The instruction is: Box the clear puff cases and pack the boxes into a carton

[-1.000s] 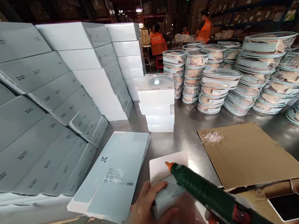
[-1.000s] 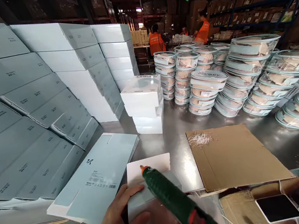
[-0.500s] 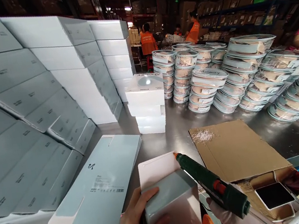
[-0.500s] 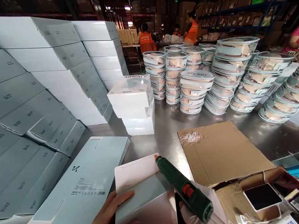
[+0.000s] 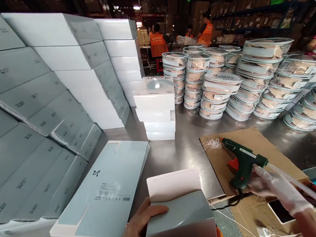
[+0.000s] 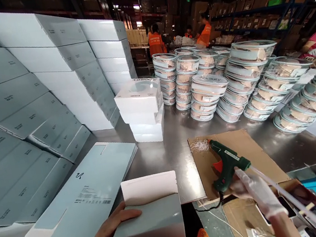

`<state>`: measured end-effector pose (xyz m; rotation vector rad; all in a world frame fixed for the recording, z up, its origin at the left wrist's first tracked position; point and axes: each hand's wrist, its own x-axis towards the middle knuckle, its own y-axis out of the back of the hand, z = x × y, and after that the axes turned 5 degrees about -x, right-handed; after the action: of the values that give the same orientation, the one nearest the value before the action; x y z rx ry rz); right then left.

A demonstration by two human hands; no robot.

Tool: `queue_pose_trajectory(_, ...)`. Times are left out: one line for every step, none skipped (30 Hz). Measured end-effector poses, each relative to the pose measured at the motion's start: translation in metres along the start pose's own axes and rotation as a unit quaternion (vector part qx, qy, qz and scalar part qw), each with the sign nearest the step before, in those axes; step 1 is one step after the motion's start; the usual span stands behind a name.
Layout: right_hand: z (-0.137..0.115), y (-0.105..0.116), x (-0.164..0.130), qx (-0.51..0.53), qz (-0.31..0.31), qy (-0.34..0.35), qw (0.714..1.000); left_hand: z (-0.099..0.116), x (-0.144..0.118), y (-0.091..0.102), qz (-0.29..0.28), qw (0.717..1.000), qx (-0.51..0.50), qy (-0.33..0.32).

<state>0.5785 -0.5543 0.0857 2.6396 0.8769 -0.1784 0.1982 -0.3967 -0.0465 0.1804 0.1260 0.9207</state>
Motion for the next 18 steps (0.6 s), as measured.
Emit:
queue_pose_trajectory(0.001, 0.004, -0.006, -0.021, 0.011, 0.004, 1.0, -0.003, 0.001, -0.001, -0.013, 1.0, 0.002, -0.007)
queue_pose_trajectory(0.002, 0.003, -0.014, -0.043, 0.016, 0.019, 0.999, -0.006, 0.002, -0.001, -0.028, 1.0, 0.004, -0.011)
queue_pose_trajectory(0.005, -0.002, -0.024, -0.062, 0.006, 0.048, 0.997, -0.009, 0.003, -0.001, -0.041, 0.999, 0.006, -0.013)
queue_pose_trajectory(0.008, -0.012, -0.035, -0.077, -0.03, 0.089, 0.993, -0.012, 0.004, 0.0, -0.051, 0.999, 0.007, -0.014)
queue_pose_trajectory(0.012, -0.026, -0.044, -0.086, -0.089, 0.139, 0.983, -0.013, 0.006, -0.001, -0.055, 0.998, 0.003, -0.016)
queue_pose_trajectory(0.017, -0.043, -0.052, -0.087, -0.166, 0.188, 0.964, -0.013, 0.007, -0.002, -0.052, 0.998, -0.006, -0.019)
queue_pose_trajectory(0.022, -0.059, -0.059, -0.077, -0.242, 0.224, 0.941, -0.011, 0.008, -0.004, -0.047, 0.998, -0.022, -0.023)
queue_pose_trajectory(0.027, -0.074, -0.063, -0.057, -0.301, 0.248, 0.919, -0.007, 0.008, -0.008, -0.038, 0.998, -0.046, -0.032)
queue_pose_trajectory(0.032, -0.087, -0.065, -0.039, -0.334, 0.265, 0.904, -0.002, 0.008, -0.012, -0.026, 0.996, -0.082, -0.04)
queue_pose_trajectory(0.036, -0.096, -0.067, -0.028, -0.342, 0.278, 0.897, 0.003, 0.008, -0.017, -0.009, 0.991, -0.128, -0.047)
queue_pose_trajectory(0.039, -0.101, -0.067, -0.028, -0.335, 0.289, 0.896, 0.009, 0.008, -0.021, 0.012, 0.982, -0.18, -0.054)
queue_pose_trajectory(0.042, -0.103, -0.067, -0.043, -0.326, 0.304, 0.894, 0.015, 0.009, -0.025, 0.032, 0.971, -0.23, -0.063)
queue_pose_trajectory(0.042, -0.104, -0.066, -0.072, -0.318, 0.324, 0.888, 0.02, 0.009, -0.028, 0.047, 0.959, -0.269, -0.075)
queue_pose_trajectory(0.042, -0.103, -0.066, -0.108, -0.315, 0.352, 0.875, 0.024, 0.01, -0.029, 0.051, 0.951, -0.29, -0.09)
queue_pose_trajectory(0.04, -0.102, -0.065, -0.139, -0.315, 0.389, 0.854, 0.027, 0.012, -0.028, 0.036, 0.95, -0.289, -0.109)
queue_pose_trajectory(0.038, -0.101, -0.064, -0.161, -0.317, 0.428, 0.831, 0.03, 0.013, -0.025, 0.007, 0.955, -0.268, -0.131)
queue_pose_trajectory(0.036, -0.1, -0.063, -0.172, -0.321, 0.462, 0.808, 0.032, 0.015, -0.02, -0.033, 0.96, -0.234, -0.149)
queue_pose_trajectory(0.033, -0.1, -0.062, -0.177, -0.329, 0.486, 0.79, 0.033, 0.017, -0.015, -0.077, 0.965, -0.196, -0.158)
